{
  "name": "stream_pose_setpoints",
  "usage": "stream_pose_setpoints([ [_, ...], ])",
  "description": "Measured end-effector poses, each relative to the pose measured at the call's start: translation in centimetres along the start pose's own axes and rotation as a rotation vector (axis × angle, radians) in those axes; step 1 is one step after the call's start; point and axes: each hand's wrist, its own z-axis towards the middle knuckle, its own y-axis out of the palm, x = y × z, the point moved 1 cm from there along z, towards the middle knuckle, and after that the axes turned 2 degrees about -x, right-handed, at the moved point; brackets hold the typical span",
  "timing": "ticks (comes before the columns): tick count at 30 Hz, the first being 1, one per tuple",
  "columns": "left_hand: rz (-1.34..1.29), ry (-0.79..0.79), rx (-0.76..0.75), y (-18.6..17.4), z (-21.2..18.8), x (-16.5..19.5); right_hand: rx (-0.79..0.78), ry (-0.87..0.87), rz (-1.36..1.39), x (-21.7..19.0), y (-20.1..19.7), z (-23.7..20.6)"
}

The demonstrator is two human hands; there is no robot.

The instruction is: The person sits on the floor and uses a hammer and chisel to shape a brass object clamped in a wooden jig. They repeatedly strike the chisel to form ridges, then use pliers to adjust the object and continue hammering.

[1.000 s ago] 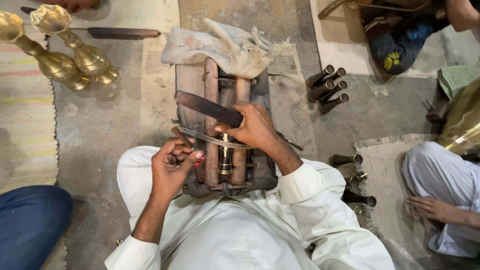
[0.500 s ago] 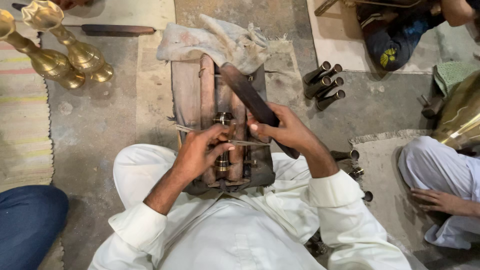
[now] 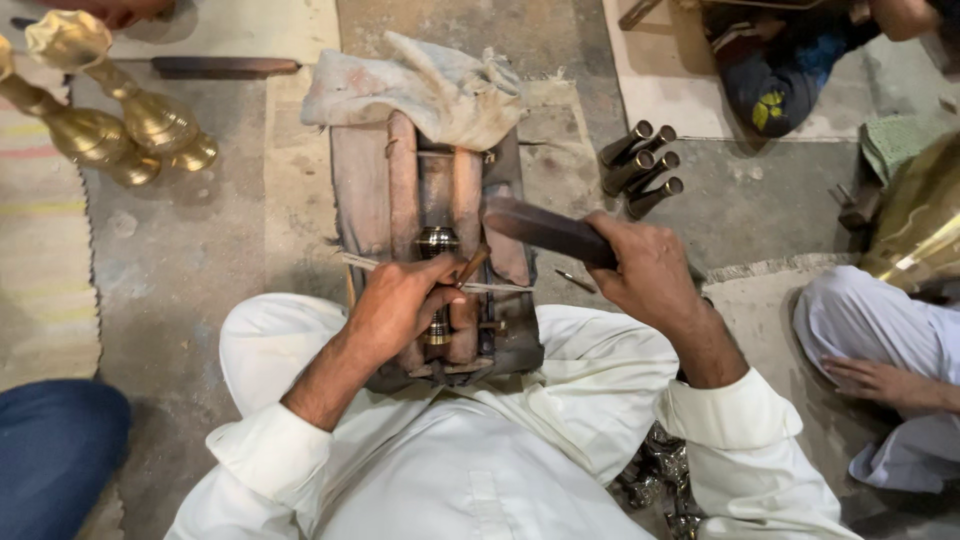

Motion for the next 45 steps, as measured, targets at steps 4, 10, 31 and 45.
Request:
stream_pose_setpoints([
  [4, 0.0, -0.036, -0.036, 0.1, 0.3, -0.1, 0.01, -0.079, -0.032, -0.1, -0.4, -0.1],
  [10, -0.034, 0.009, 0.007, 0.1, 0.0, -0.3, 0.006, 0.016, 0.018, -0.3, -0.6, 0.1],
  [31, -0.098, -0.025, 0.046, 0.1, -0.7, -0.4, -0.01, 0.138, -0.058, -0.2, -0.8, 0.3],
  [45, -0.533, -0.411, 0.53, -1.6, -8.6, -10.2, -0.243, 0.632, 0.502, 10.2, 15.5, -10.0],
])
